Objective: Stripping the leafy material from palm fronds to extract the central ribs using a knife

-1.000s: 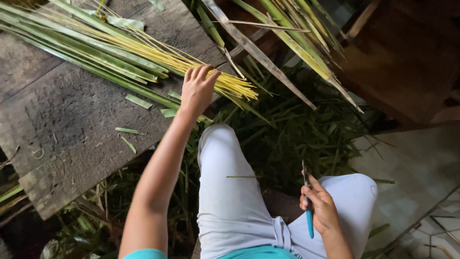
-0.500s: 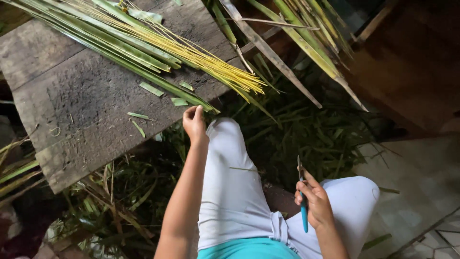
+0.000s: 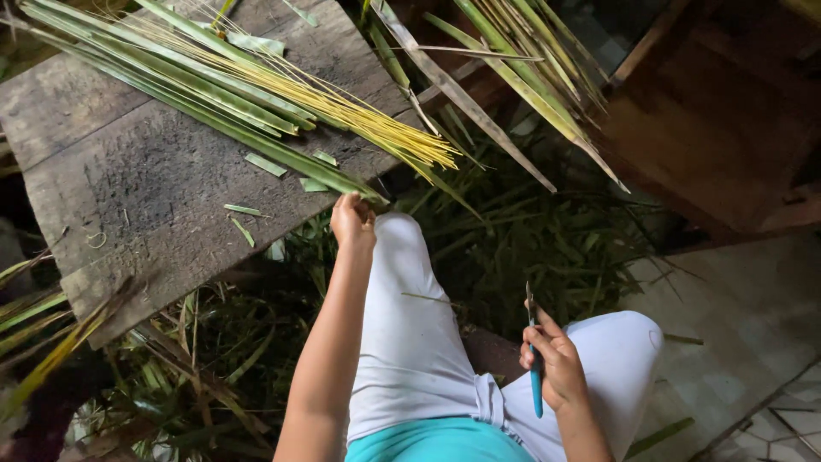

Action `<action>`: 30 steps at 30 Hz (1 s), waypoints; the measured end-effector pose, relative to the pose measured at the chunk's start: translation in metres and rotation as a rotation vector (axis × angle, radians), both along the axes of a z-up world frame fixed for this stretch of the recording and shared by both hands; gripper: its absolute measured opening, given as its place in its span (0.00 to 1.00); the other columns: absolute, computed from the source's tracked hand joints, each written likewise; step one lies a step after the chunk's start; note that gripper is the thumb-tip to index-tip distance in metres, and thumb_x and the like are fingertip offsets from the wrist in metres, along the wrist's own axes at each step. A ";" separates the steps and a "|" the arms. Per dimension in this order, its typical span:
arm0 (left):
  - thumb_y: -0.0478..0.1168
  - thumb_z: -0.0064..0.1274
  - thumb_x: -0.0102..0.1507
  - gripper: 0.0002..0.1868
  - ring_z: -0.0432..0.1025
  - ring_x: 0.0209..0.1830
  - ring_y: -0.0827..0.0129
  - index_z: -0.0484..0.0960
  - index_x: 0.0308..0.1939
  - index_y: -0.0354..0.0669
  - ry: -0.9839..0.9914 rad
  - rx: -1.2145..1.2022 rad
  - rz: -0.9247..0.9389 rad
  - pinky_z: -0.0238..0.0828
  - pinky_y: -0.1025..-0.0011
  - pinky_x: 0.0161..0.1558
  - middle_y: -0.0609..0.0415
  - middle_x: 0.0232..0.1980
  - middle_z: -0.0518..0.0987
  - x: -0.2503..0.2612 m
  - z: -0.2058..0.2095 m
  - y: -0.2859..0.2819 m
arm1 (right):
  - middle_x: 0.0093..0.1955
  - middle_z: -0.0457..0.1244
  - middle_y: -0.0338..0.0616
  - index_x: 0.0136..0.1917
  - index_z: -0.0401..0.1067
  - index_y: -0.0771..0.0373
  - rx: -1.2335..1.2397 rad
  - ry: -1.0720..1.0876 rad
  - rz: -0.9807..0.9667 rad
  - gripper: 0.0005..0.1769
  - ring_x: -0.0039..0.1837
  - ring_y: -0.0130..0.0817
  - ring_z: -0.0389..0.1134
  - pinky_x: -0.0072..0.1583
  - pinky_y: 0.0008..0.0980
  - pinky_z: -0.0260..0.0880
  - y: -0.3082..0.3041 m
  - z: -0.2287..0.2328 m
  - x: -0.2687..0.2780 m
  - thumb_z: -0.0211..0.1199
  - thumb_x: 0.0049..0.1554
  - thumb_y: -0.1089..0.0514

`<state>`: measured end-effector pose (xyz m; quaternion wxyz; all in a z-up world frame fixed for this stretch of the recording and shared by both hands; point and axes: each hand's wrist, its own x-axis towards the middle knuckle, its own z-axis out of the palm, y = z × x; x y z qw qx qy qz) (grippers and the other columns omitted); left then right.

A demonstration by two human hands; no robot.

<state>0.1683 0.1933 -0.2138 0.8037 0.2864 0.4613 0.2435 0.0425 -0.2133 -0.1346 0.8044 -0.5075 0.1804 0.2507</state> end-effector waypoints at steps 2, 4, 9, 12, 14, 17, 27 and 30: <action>0.34 0.48 0.59 0.09 0.57 0.17 0.69 0.71 0.23 0.42 -0.312 -0.169 0.024 0.51 0.72 0.23 0.55 0.19 0.66 -0.013 -0.010 0.002 | 0.39 0.57 0.42 0.73 0.65 0.60 0.015 -0.008 -0.018 0.29 0.33 0.27 0.55 0.35 0.25 0.55 0.001 -0.001 0.000 0.55 0.58 0.66; 0.36 0.46 0.58 0.05 0.58 0.24 0.71 0.78 0.33 0.44 -0.286 -0.211 0.007 0.53 0.71 0.29 0.58 0.25 0.67 -0.035 0.004 -0.005 | 0.39 0.58 0.42 0.72 0.66 0.60 0.018 -0.005 -0.004 0.29 0.32 0.27 0.55 0.35 0.25 0.55 0.003 -0.001 0.000 0.55 0.57 0.66; 0.44 0.39 0.63 0.09 0.71 0.38 0.66 0.74 0.40 0.47 -0.401 -0.333 -0.027 0.66 0.65 0.40 0.57 0.38 0.75 -0.073 0.029 -0.007 | 0.40 0.59 0.43 0.72 0.66 0.60 0.053 0.003 0.037 0.29 0.32 0.27 0.55 0.34 0.25 0.55 0.011 -0.005 -0.004 0.56 0.57 0.66; 0.42 0.43 0.71 0.07 0.67 0.23 0.76 0.71 0.41 0.46 -0.445 -0.300 0.036 0.62 0.78 0.24 0.57 0.31 0.74 -0.076 0.027 0.002 | 0.40 0.59 0.44 0.71 0.67 0.60 0.033 0.016 0.037 0.28 0.32 0.26 0.56 0.34 0.25 0.55 0.017 0.001 -0.006 0.56 0.57 0.65; 0.46 0.39 0.73 0.10 0.56 0.21 0.80 0.73 0.48 0.46 -0.312 -0.121 0.035 0.50 0.79 0.21 0.61 0.30 0.66 -0.081 0.042 0.002 | 0.36 0.57 0.41 0.73 0.65 0.61 0.092 0.010 0.072 0.28 0.30 0.25 0.54 0.33 0.24 0.53 0.019 0.006 -0.009 0.55 0.59 0.63; 0.44 0.36 0.73 0.10 0.53 0.17 0.83 0.71 0.48 0.45 -0.255 0.127 0.111 0.47 0.82 0.17 0.65 0.26 0.64 -0.094 0.071 -0.012 | 0.33 0.57 0.41 0.72 0.66 0.61 0.094 0.037 0.072 0.26 0.30 0.26 0.53 0.32 0.25 0.52 0.022 0.011 -0.012 0.55 0.60 0.61; 0.41 0.32 0.73 0.11 0.59 0.22 0.78 0.69 0.41 0.43 -0.315 0.689 -0.099 0.57 0.78 0.27 0.59 0.28 0.70 -0.152 0.144 -0.130 | 0.35 0.58 0.40 0.73 0.64 0.65 0.135 -0.047 0.110 0.27 0.32 0.27 0.56 0.34 0.25 0.55 0.020 0.018 -0.014 0.54 0.61 0.60; 0.33 0.30 0.71 0.11 0.69 0.30 0.68 0.71 0.47 0.35 -0.348 0.679 -0.435 0.70 0.71 0.38 0.51 0.35 0.75 -0.160 0.141 -0.162 | 0.34 0.59 0.44 0.71 0.67 0.65 0.075 -0.022 0.114 0.26 0.33 0.30 0.58 0.35 0.28 0.57 0.020 0.040 -0.014 0.56 0.60 0.62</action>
